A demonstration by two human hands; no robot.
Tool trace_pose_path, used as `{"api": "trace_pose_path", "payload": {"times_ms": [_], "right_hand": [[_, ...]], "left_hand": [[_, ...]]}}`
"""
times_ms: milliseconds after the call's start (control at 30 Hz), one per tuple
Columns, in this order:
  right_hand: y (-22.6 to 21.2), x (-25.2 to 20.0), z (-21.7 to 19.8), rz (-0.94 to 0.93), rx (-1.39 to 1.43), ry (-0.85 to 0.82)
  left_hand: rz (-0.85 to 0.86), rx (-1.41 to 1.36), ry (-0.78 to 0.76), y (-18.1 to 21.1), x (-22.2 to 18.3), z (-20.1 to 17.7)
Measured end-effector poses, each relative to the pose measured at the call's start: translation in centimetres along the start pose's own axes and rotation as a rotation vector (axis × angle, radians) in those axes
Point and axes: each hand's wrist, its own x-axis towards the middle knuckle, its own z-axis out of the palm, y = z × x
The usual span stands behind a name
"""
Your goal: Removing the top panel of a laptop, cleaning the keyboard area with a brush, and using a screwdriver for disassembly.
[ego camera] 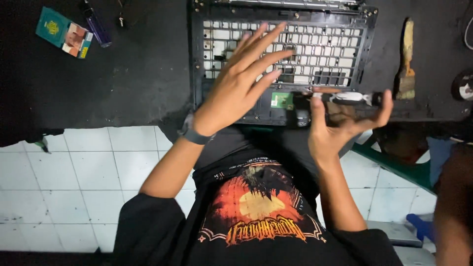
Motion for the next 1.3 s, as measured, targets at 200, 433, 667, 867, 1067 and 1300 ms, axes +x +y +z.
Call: {"api": "trace_pose_path", "payload": {"times_ms": [200, 433, 667, 867, 1067, 1300], "right_hand": [[-2.8, 2.1, 2.6, -0.047, 0.428, -0.314], [-1.7, 1.6, 3.1, -0.078, 0.372, -0.365], [-2.7, 2.7, 3.8, -0.215, 0.476, -0.324], [-2.6, 3.2, 4.1, -0.412, 0.364, -0.292], [-0.8, 2.4, 2.0, -0.212, 0.29, -0.13], [2.0, 3.0, -0.9, -0.024, 0.476, -0.1]], "left_hand": [[-0.018, 0.548, -0.259, -0.5, -2.6, 0.0], [-0.002, 0.593, -0.252, -0.1, -2.3, -0.2], [-0.005, 0.564, -0.234, -0.3, -2.3, -0.1], [0.006, 0.549, -0.218, -0.3, -2.3, -0.1], [-0.008, 0.504, -0.219, -0.4, -2.3, -0.1], [-0.008, 0.452, -0.198, -0.7, -2.2, 0.1]]}}
